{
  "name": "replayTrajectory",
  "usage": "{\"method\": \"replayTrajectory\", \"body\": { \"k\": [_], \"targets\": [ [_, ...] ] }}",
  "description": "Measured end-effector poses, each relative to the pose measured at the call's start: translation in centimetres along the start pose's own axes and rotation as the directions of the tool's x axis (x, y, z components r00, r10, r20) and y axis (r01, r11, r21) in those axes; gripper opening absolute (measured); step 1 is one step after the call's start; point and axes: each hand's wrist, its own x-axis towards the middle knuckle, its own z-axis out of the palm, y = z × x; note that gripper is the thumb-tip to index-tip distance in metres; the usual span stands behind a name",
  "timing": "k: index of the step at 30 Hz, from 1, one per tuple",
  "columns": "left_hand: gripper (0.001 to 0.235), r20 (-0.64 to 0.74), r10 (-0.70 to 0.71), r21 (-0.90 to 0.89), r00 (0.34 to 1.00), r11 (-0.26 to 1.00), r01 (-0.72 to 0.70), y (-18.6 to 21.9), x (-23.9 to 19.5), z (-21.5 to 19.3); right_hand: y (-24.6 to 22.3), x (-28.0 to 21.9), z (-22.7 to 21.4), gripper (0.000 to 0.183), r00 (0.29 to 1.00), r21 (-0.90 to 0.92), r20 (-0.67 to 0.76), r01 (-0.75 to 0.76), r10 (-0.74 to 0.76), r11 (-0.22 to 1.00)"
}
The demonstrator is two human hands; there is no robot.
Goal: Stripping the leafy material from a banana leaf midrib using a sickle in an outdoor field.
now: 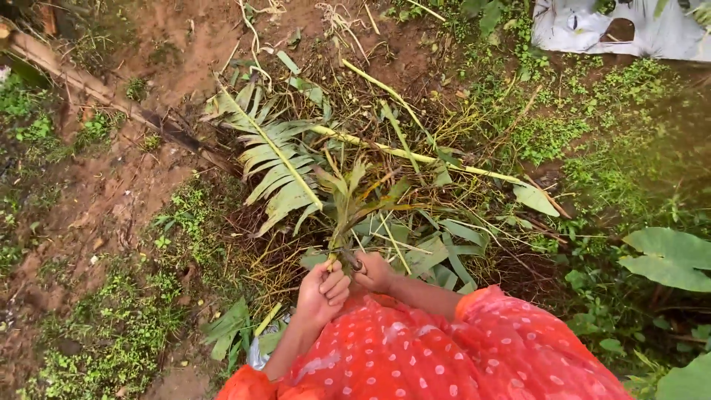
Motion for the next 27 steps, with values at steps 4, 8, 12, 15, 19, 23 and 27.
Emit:
{"method": "replayTrajectory", "body": {
  "k": [4, 8, 12, 15, 19, 23, 27],
  "targets": [
    [0.034, 0.062, 0.064, -0.032, 0.996, 0.998, -0.062, 0.0, -0.5, 2.9, -2.1, 0.2, -0.5, 0.019, 0.997, -0.105, 0.064, 0.048, -0.042, 0.993],
    [0.032, 0.001, 0.088, -0.025, 0.996, 0.996, -0.088, 0.3, 0.0, 3.1, -4.9, 1.5, -1.4, 0.014, 0.992, -0.028, 0.081, 0.096, -0.094, 0.995],
    [0.033, 0.062, 0.039, -0.018, 0.997, 0.999, -0.038, 0.5, -0.8, 3.8, -4.2, 1.7, -0.7, 0.016, 0.998, 0.022, 0.068, 0.003, -0.004, 1.0],
    [0.033, -0.047, 0.036, -0.049, 0.998, 0.998, -0.039, -0.3, -0.2, 2.3, -3.1, 1.2, -1.1, 0.019, 0.987, -0.061, 0.158, -0.018, 0.027, 0.998],
    [0.021, 0.043, 0.086, -0.107, 0.995, 0.991, -0.081, -0.4, 1.3, -0.2, -4.9, 1.9, -1.5, 0.031, 0.988, 0.067, 0.151, -0.055, 0.044, 0.996],
    [0.023, 0.054, 0.105, -0.133, 0.993, 0.986, -0.097, -0.6, 1.5, 0.3, -5.5, 2.2, -2.1, 0.026, 0.985, 0.074, 0.166, -0.07, 0.057, 0.995],
    [0.025, 0.068, 0.115, -0.132, 0.991, 0.986, -0.105, -0.6, 0.7, 2.0, -7.1, 3.3, -3.0, 0.031, 0.982, 0.134, 0.166, -0.112, 0.089, 0.985]
  ]
}}
